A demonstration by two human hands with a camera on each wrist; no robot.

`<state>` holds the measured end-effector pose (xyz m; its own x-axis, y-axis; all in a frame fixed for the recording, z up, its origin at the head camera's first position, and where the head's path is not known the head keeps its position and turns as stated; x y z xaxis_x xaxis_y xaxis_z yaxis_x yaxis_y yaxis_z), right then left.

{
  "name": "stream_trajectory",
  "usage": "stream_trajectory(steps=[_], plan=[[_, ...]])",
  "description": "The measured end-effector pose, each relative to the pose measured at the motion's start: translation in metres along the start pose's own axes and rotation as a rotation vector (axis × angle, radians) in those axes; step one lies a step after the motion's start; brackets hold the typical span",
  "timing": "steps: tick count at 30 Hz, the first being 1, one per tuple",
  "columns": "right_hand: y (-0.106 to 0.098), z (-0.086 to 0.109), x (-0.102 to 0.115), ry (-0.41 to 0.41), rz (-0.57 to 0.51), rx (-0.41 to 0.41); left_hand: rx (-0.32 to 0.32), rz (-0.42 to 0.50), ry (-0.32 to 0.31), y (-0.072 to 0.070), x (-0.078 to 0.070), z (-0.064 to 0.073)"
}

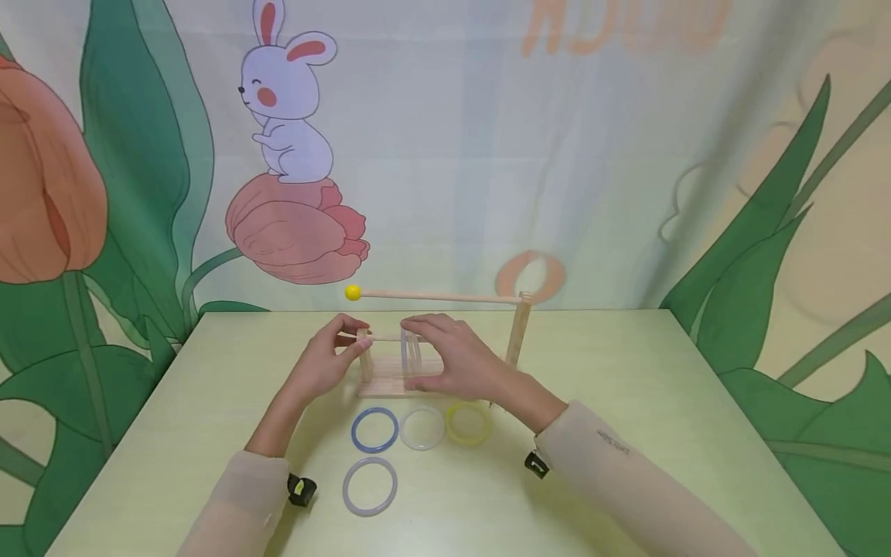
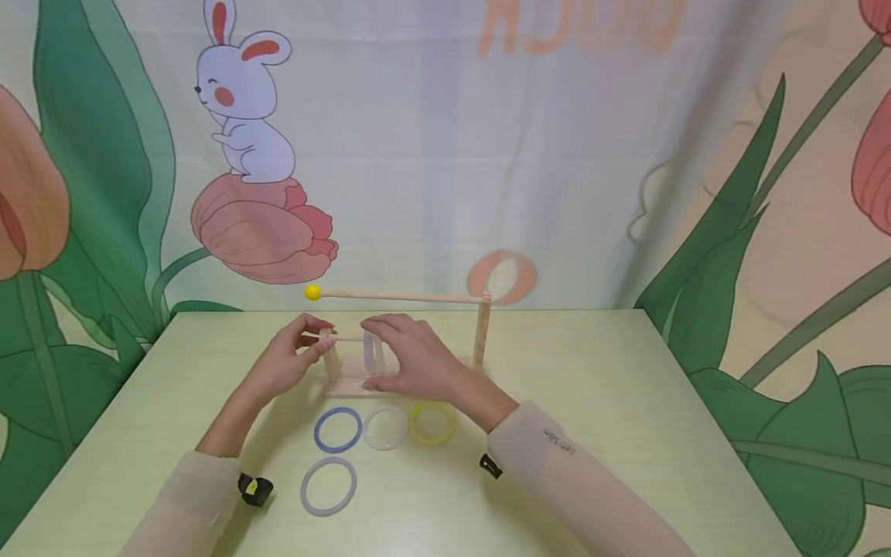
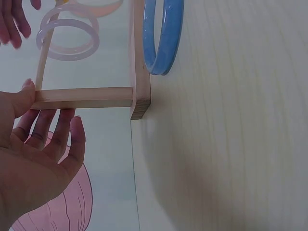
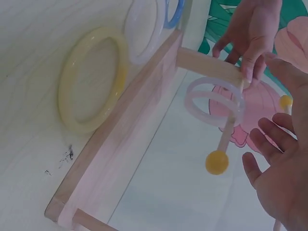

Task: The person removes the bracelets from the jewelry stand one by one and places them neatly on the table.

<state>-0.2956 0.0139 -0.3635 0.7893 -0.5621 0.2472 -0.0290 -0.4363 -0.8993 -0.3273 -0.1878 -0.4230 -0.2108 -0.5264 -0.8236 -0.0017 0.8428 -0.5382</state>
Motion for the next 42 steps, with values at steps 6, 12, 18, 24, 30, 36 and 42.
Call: stream_trajectory(steps=[6, 12, 18, 24, 30, 36, 42], plan=[[0.012, -0.007, -0.010, 0.027, 0.067, 0.053, -0.003, -0.002, 0.006, 0.000, 0.001, 0.000], [0.023, -0.010, -0.019, 0.055, 0.094, 0.082, -0.002, -0.006, -0.002, 0.002, 0.004, 0.000], [0.032, -0.009, -0.025, 0.067, 0.077, 0.091, 0.001, -0.002, 0.008, 0.003, 0.002, 0.001], [0.033, -0.009, -0.030, 0.054, 0.062, 0.077, -0.002, -0.003, 0.004, 0.003, 0.002, 0.001], [0.033, -0.007, -0.032, 0.061, 0.054, 0.085, -0.005, 0.001, -0.008, 0.003, 0.003, 0.001], [0.035, -0.007, -0.035, 0.083, 0.023, 0.089, -0.009, 0.001, 0.002, 0.001, 0.003, 0.001], [0.036, -0.009, -0.035, 0.079, -0.016, 0.067, -0.013, 0.010, 0.017, 0.000, 0.000, 0.000]])
Point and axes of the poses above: each hand's wrist, its own z-axis away from the middle knuckle, its own y-axis out of the palm, x = y × z, the point moved 8 cm from there along -z, towards the middle knuckle, and after that the axes turned 1 degree about -x, right-handed, at the moved point
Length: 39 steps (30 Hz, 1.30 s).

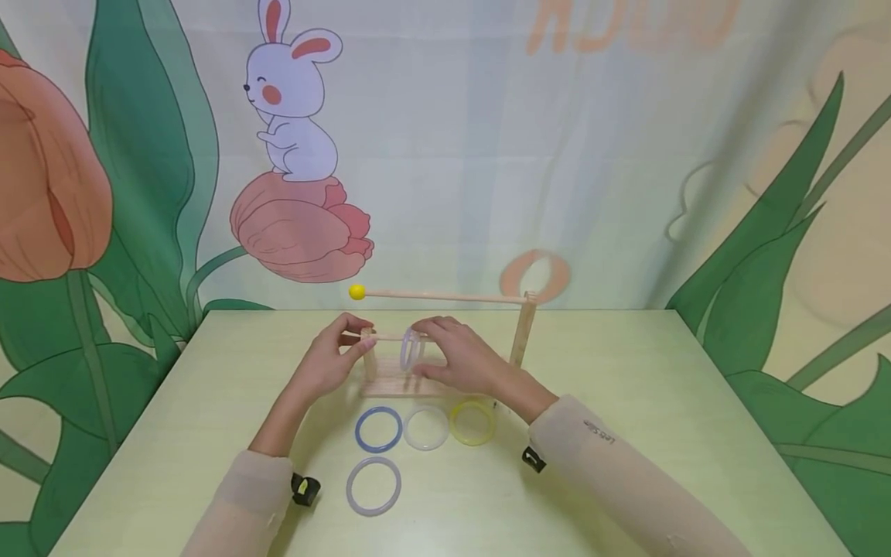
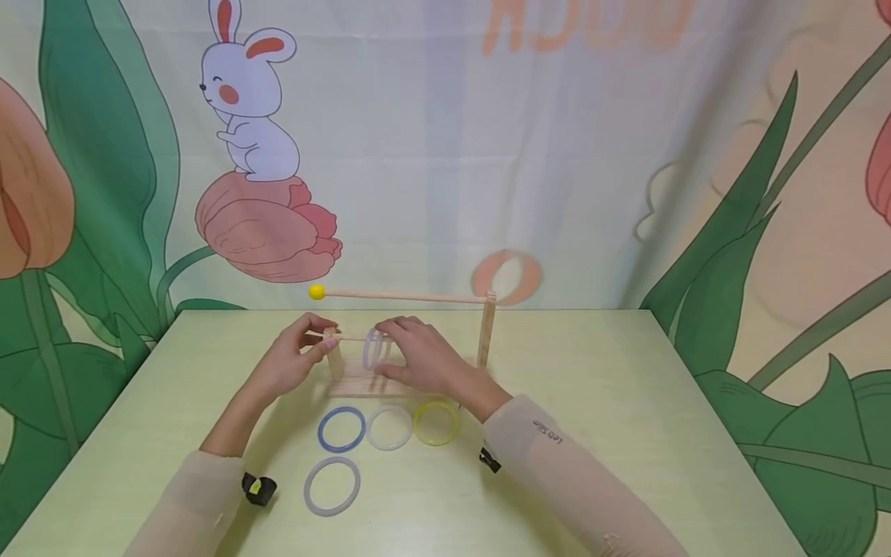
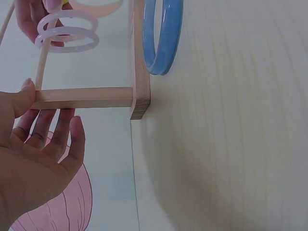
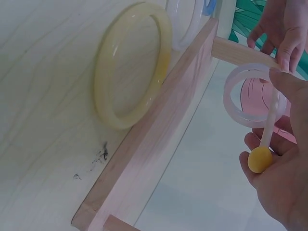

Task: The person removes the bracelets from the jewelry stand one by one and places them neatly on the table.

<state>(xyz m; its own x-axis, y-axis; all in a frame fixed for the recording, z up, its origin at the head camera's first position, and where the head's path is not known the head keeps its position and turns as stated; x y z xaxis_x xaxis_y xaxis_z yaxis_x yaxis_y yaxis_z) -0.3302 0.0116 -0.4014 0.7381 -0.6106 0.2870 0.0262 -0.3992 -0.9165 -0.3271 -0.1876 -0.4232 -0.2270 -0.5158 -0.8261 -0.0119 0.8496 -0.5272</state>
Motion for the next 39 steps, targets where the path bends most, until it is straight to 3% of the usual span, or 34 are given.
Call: stream_trajectory(steps=[18, 28, 39], plan=[[0.000, -0.008, -0.001, 0.027, 0.014, -0.022, -0.004, 0.006, -0.013, -0.003, 0.000, -0.001], [-0.005, -0.009, -0.004, 0.110, 0.026, -0.058, 0.000, 0.003, -0.028, -0.003, 0.000, -0.001], [-0.001, -0.009, -0.005, 0.115, -0.003, -0.038, 0.007, 0.007, -0.009, -0.002, 0.001, 0.001]])
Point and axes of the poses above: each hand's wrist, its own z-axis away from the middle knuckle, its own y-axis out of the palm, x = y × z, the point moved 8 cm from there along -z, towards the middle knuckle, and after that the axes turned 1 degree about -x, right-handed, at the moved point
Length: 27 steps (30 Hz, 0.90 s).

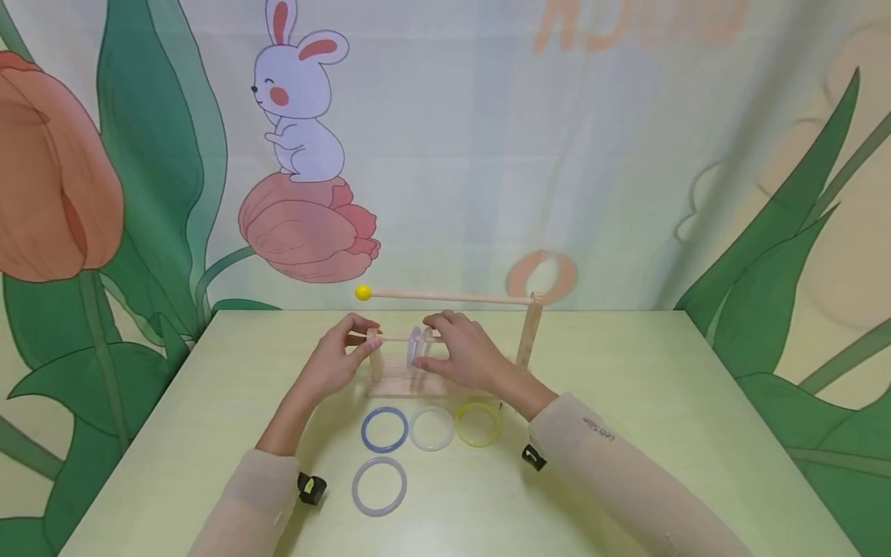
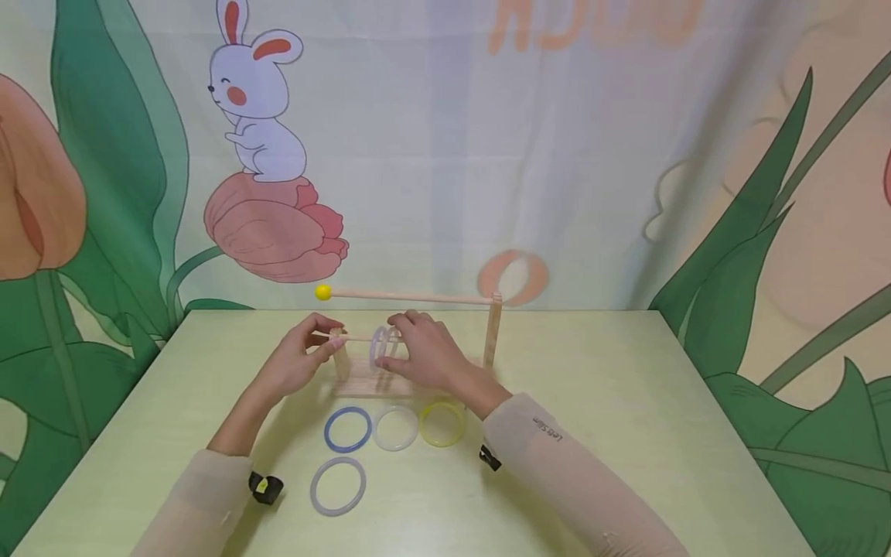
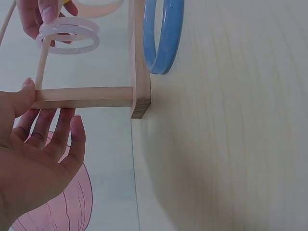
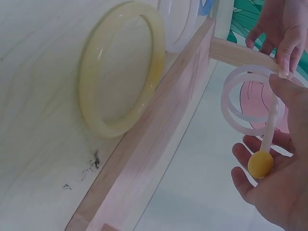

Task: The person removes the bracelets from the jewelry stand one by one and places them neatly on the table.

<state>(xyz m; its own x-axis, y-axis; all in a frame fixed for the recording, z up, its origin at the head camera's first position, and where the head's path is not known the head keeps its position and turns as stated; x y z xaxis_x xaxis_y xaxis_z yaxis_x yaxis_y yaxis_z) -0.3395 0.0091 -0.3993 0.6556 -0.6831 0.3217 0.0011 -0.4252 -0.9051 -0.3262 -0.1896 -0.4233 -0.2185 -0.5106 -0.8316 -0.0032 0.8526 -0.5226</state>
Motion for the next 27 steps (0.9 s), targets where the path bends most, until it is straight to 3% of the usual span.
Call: stream_trajectory(steps=[8, 14, 21, 27], plan=[[0.0022, 0.0060, -0.0013, 0.018, -0.026, 0.015, 0.012, -0.005, -0.012, 0.0031, 0.0001, 0.0024], [0.0007, 0.0065, -0.0008, 0.005, 0.020, -0.003, 0.007, -0.012, -0.009, 0.0036, -0.0013, 0.0038], [0.0039, 0.0043, -0.0012, 0.019, 0.047, 0.031, 0.005, -0.013, -0.026, 0.0014, 0.0021, 0.0035], [0.0006, 0.0026, -0.0020, 0.015, 0.064, 0.001, 0.009, -0.014, -0.015, 0.0016, 0.0004, -0.0004]])
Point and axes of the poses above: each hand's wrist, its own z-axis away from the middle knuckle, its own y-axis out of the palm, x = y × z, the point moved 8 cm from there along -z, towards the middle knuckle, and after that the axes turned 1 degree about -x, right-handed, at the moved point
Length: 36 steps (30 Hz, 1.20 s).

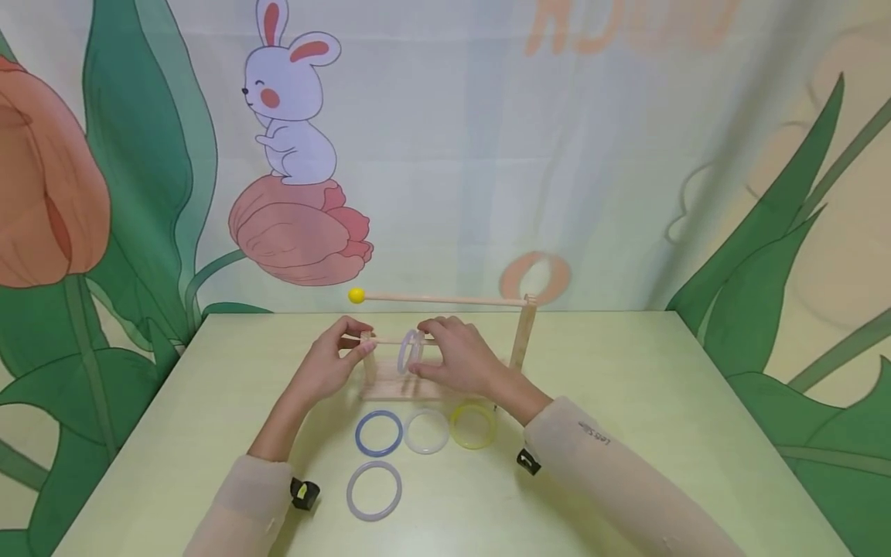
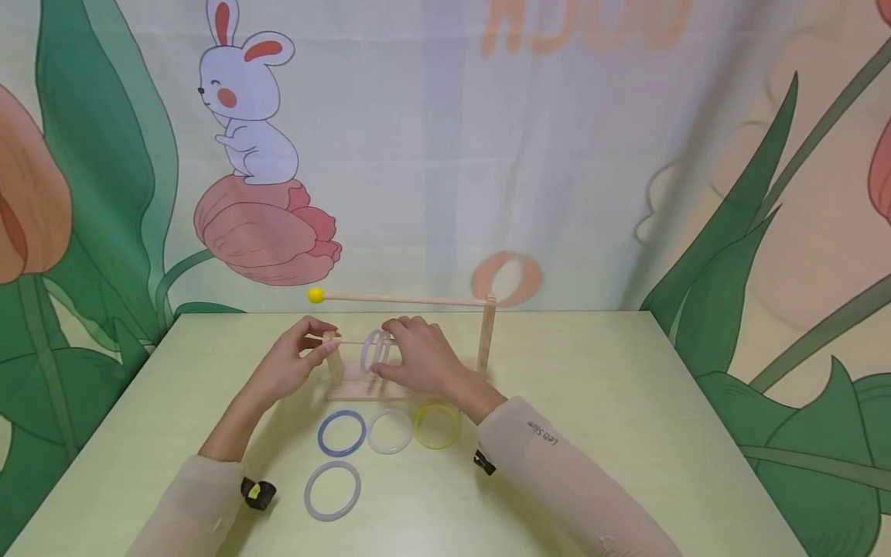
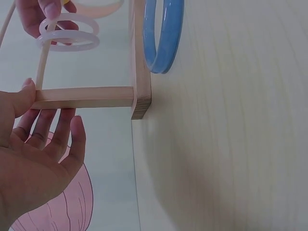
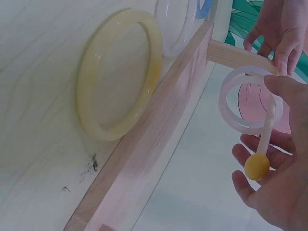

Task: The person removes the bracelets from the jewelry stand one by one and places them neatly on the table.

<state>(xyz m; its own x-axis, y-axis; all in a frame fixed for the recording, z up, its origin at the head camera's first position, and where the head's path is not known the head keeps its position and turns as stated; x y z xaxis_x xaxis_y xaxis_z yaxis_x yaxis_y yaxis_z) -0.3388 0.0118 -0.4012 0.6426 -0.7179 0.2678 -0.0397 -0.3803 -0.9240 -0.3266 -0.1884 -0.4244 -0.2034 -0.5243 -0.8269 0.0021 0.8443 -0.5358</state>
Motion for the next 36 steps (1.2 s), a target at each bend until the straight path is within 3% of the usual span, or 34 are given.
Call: stream_trajectory(steps=[11, 36], plan=[[-0.005, -0.001, 0.005, -0.037, 0.024, -0.040, -0.005, 0.004, -0.001, -0.002, -0.001, 0.001], [-0.027, 0.015, -0.003, -0.080, -0.060, -0.064, -0.001, -0.004, -0.005, 0.000, -0.003, 0.002]])
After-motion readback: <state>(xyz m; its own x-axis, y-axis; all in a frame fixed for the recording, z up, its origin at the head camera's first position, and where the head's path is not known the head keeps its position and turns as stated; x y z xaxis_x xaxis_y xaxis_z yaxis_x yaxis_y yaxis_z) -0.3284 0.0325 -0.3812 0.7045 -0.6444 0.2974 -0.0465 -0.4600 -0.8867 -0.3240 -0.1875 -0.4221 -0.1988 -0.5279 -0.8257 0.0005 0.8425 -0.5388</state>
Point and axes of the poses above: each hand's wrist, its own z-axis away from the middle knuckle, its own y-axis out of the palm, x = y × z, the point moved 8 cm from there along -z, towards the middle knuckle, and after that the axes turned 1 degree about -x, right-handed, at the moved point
